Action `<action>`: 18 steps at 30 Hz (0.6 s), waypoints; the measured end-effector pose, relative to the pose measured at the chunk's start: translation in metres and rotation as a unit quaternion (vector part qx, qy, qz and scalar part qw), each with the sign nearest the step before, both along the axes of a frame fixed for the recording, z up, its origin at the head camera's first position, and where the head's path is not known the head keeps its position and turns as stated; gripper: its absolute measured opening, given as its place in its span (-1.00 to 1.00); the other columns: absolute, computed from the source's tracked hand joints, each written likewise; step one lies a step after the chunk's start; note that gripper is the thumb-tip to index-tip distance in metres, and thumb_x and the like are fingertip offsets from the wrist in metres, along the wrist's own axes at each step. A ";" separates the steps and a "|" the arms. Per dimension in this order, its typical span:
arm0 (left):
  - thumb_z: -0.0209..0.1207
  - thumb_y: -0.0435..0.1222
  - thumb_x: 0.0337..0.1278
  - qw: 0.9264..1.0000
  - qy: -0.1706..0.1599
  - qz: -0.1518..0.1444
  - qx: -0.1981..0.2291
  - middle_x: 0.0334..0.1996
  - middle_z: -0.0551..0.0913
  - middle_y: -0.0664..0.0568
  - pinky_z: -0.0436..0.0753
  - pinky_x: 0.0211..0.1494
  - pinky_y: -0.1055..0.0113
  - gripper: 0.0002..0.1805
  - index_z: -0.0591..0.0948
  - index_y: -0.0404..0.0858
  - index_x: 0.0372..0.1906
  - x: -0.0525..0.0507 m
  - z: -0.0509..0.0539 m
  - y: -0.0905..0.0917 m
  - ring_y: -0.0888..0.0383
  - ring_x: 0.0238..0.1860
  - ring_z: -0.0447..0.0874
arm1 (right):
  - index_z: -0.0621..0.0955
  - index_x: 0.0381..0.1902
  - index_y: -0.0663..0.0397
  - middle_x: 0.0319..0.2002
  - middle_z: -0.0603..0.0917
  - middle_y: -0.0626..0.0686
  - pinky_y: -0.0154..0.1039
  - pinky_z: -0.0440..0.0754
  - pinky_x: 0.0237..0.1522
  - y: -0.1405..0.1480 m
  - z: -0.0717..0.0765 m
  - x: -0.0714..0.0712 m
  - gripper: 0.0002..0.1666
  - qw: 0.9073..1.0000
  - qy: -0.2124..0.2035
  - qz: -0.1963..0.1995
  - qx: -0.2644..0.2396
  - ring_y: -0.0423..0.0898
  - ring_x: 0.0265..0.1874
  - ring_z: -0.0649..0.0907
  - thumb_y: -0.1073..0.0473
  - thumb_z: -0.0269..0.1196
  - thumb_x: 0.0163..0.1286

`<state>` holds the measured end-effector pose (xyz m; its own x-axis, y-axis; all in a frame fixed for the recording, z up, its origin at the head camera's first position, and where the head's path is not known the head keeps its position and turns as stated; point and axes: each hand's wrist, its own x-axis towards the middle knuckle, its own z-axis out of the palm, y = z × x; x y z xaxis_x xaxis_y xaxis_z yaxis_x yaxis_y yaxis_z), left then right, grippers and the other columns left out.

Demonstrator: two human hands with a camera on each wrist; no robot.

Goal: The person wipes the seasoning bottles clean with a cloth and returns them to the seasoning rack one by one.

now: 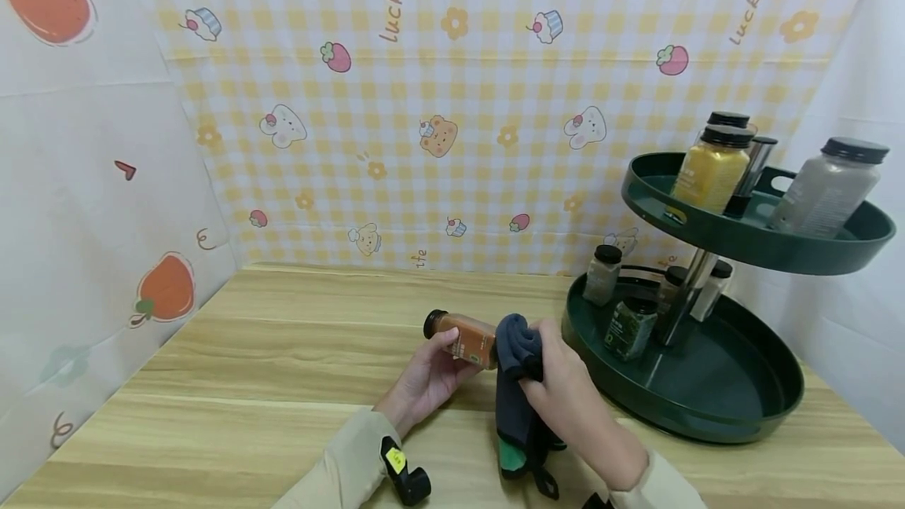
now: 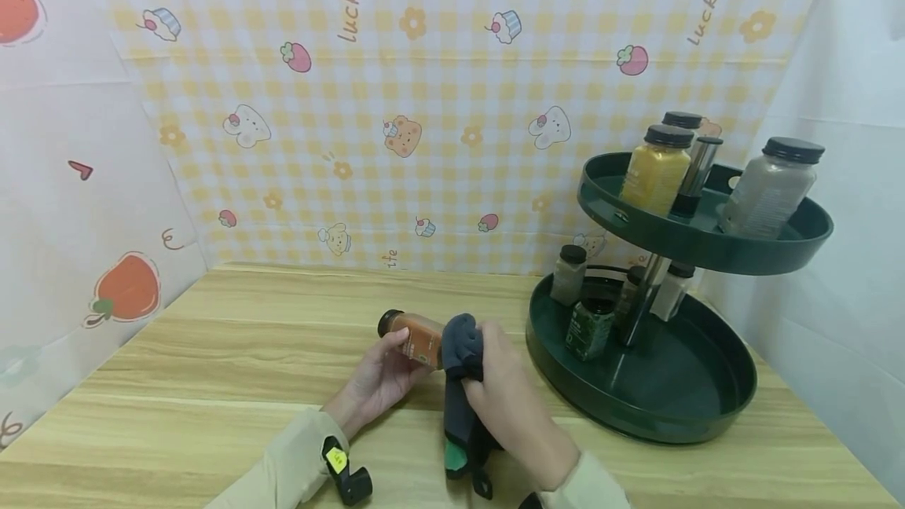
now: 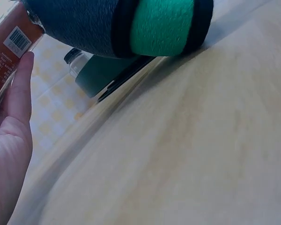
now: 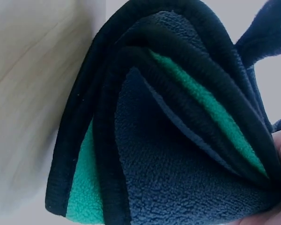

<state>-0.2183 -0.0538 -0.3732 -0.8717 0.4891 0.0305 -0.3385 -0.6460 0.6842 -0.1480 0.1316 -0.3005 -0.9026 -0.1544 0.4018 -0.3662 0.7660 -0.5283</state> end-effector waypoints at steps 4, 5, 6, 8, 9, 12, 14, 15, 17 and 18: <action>-0.04 -0.20 0.23 1.000 0.002 -0.003 0.005 0.01 0.37 0.02 0.58 0.01 0.38 -0.58 0.21 -0.10 0.16 0.000 0.000 0.000 0.16 -0.08 0.53 | 0.38 -0.04 0.13 -0.10 0.59 0.19 -0.06 0.60 -0.16 -0.006 0.005 0.008 -0.52 1.000 -0.010 0.015 0.001 0.05 -0.09 0.62 0.41 0.29 0.10; -0.03 -0.20 0.23 1.000 0.003 -0.004 0.006 0.02 0.36 0.02 0.58 0.02 0.38 -0.57 0.20 -0.10 0.17 -0.001 0.000 0.000 0.16 -0.07 0.53 | 0.38 -0.04 0.12 -0.09 0.59 0.18 -0.05 0.60 -0.13 -0.007 0.007 0.009 -0.52 1.000 -0.009 0.018 0.002 0.05 -0.07 0.61 0.42 0.29 0.09; -0.03 -0.20 0.23 1.000 0.004 -0.005 0.007 0.02 0.36 0.02 0.58 0.02 0.38 -0.57 0.19 -0.10 0.18 -0.001 0.000 0.000 0.16 -0.07 0.53 | 0.39 -0.04 0.11 -0.08 0.59 0.17 -0.05 0.59 -0.11 -0.008 0.008 0.011 -0.51 1.000 -0.012 0.020 0.004 0.04 -0.06 0.61 0.42 0.29 0.08; -0.03 -0.20 0.23 1.000 0.003 -0.005 0.008 0.03 0.35 0.01 0.58 0.02 0.37 -0.56 0.18 -0.11 0.18 -0.001 0.000 0.000 0.16 -0.07 0.53 | 0.39 -0.04 0.10 -0.06 0.58 0.15 -0.05 0.58 -0.09 -0.009 0.009 0.013 -0.49 1.000 -0.010 0.022 0.008 0.03 -0.05 0.60 0.44 0.30 0.06; -0.03 -0.20 0.23 1.000 0.003 -0.005 0.008 0.03 0.35 0.01 0.58 0.02 0.37 -0.56 0.18 -0.11 0.18 -0.001 0.000 0.000 0.16 -0.07 0.53 | 0.39 -0.04 0.10 -0.06 0.58 0.15 -0.05 0.58 -0.09 -0.010 0.010 0.013 -0.49 1.000 -0.009 0.021 0.009 0.03 -0.05 0.60 0.44 0.30 0.06; -0.04 -0.21 0.23 1.000 0.001 -0.003 0.006 0.01 0.38 0.02 0.58 0.01 0.37 -0.57 0.20 -0.12 0.17 -0.001 0.000 0.000 0.16 -0.09 0.54 | 0.40 -0.06 0.13 -0.11 0.61 0.18 -0.06 0.60 -0.14 -0.009 0.007 0.011 -0.50 1.000 0.009 0.015 0.007 0.05 -0.09 0.62 0.45 0.30 0.05; -0.04 -0.21 0.23 1.000 0.001 -0.001 0.005 0.00 0.40 0.02 0.58 0.00 0.38 -0.59 0.22 -0.11 0.16 -0.001 0.000 0.000 0.16 -0.10 0.54 | 0.40 -0.06 0.15 -0.15 0.61 0.20 -0.07 0.60 -0.19 -0.006 0.004 0.007 -0.52 1.000 0.021 0.009 0.002 0.06 -0.14 0.63 0.45 0.29 0.06; -0.04 -0.21 0.22 1.000 0.002 0.000 0.004 -0.01 0.40 0.02 0.58 0.00 0.38 -0.59 0.23 -0.11 0.16 0.000 0.000 0.000 0.16 -0.10 0.54 | 0.41 -0.06 0.17 -0.16 0.61 0.20 -0.08 0.60 -0.21 -0.005 0.003 0.005 -0.53 1.000 0.025 0.006 0.000 0.06 -0.16 0.64 0.45 0.29 0.06; -0.03 -0.21 0.21 1.000 0.005 0.001 0.001 -0.01 0.40 0.01 0.58 0.01 0.37 -0.59 0.23 -0.12 0.15 0.000 -0.001 0.000 0.16 -0.09 0.54 | 0.39 -0.05 0.18 -0.16 0.60 0.20 -0.10 0.59 -0.25 -0.001 0.000 0.000 -0.52 1.000 0.025 0.000 0.000 0.07 -0.19 0.64 0.45 0.28 0.07; -0.02 -0.21 0.21 1.000 0.006 0.001 0.001 -0.01 0.40 0.00 0.58 0.02 0.36 -0.58 0.23 -0.13 0.15 0.000 -0.001 0.000 0.16 -0.08 0.54 | 0.39 -0.05 0.19 -0.15 0.60 0.20 -0.10 0.59 -0.25 0.001 -0.001 -0.002 -0.53 1.000 0.021 -0.003 0.001 0.06 -0.19 0.63 0.44 0.28 0.08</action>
